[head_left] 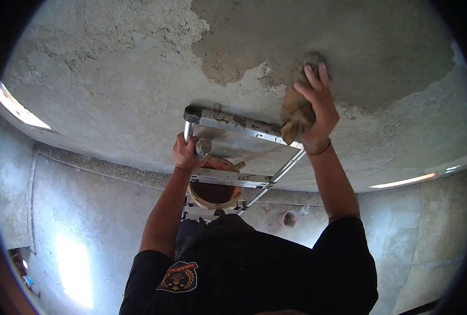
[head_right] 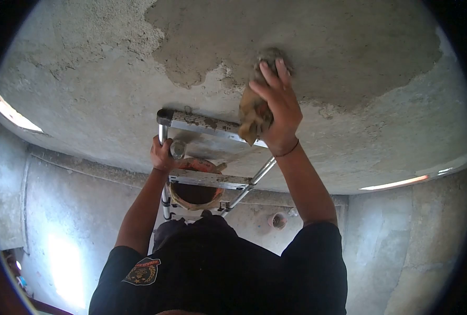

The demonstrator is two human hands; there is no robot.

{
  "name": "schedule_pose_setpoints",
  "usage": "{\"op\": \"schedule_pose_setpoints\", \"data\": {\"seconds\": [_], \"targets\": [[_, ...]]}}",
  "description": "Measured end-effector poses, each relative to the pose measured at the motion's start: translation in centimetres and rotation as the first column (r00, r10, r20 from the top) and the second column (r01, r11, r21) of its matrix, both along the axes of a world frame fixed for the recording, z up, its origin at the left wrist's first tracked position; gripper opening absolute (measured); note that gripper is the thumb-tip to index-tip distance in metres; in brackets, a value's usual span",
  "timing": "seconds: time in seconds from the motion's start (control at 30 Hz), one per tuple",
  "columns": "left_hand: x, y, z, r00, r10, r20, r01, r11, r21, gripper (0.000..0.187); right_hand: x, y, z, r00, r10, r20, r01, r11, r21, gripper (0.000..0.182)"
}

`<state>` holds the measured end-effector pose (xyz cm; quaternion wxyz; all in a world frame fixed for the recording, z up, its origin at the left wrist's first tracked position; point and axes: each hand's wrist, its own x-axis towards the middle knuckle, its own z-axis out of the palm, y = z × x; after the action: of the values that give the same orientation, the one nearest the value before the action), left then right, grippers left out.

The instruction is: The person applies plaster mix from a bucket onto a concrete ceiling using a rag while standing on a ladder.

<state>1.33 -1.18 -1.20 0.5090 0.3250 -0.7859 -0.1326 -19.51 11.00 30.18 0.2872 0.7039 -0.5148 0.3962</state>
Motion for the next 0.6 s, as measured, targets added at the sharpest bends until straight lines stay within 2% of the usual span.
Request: {"op": "schedule_pose_setpoints", "data": {"seconds": [0.03,0.1,0.13,0.17,0.23,0.27,0.33,0.37,0.4,0.43,0.47,0.5,0.57,0.6], "targets": [[0.0,0.0,-0.2,1.000,0.009,0.015,-0.009,1.000,-0.003,0.056,-0.4,-0.4,-0.5,1.000,0.001,0.003,-0.001,1.000,0.005,0.034],[-0.2,0.1,-0.2,0.999,0.017,0.033,-0.017,1.000,0.007,0.055,-1.1,-1.0,-2.4,0.977,-0.082,-0.198,0.114,0.981,0.158,0.034],[-0.2,0.1,-0.1,1.000,0.018,0.021,-0.017,1.000,-0.006,0.055,-0.5,-0.9,-3.9,0.992,-0.007,-0.124,0.040,0.963,0.268,0.035],[-0.2,0.1,0.1,1.000,0.018,0.011,-0.018,1.000,-0.017,0.055,0.0,-0.5,-5.5,0.993,-0.004,-0.117,0.037,0.959,0.281,0.035],[-0.1,0.0,-0.2,0.999,0.023,0.031,-0.023,1.000,-0.002,0.055,1.0,1.6,-9.6,0.949,0.037,0.313,-0.229,0.762,0.605,0.035],[-0.1,-0.1,-0.8,0.997,0.040,0.062,-0.041,0.999,0.017,0.054,1.6,2.9,-11.3,0.942,0.029,0.334,-0.244,0.743,0.624,0.035],[-0.1,0.1,-0.3,0.998,0.036,0.058,-0.038,0.999,0.033,0.052,2.9,5.3,-14.7,0.783,0.009,0.622,-0.415,0.753,0.511,0.029],[0.0,0.2,0.2,1.000,0.022,0.019,-0.023,0.999,0.025,0.050,3.3,6.7,-17.4,0.765,-0.003,0.645,-0.445,0.722,0.530,0.029],[0.1,0.1,0.2,0.999,0.014,0.038,-0.016,0.999,0.047,0.050,3.7,8.3,-20.5,0.432,-0.090,0.898,-0.575,0.739,0.351,0.026],[0.1,0.1,-0.1,0.998,0.013,0.059,-0.018,0.997,0.075,0.051,4.5,9.8,-22.5,0.018,-0.171,0.985,-0.609,0.780,0.146,0.024],[0.1,0.2,-0.2,0.999,0.003,0.051,-0.008,0.996,0.086,0.052,6.2,11.2,-22.4,0.087,-0.347,0.934,-0.549,0.765,0.336,0.025],[0.2,0.1,-0.2,0.997,0.004,0.072,-0.011,0.995,0.099,0.053,7.3,12.3,-23.2,0.062,-0.373,0.926,-0.573,0.746,0.339,0.025],[0.3,0.1,-0.3,0.994,0.008,0.113,-0.022,0.992,0.121,0.054,9.0,13.6,-25.3,-0.323,-0.462,0.826,-0.655,0.739,0.157,0.027],[0.2,0.1,-0.2,0.996,0.007,0.086,-0.015,0.996,0.087,0.055,9.9,13.7,-26.4,-0.306,-0.486,0.818,-0.666,0.723,0.181,0.027]]}}
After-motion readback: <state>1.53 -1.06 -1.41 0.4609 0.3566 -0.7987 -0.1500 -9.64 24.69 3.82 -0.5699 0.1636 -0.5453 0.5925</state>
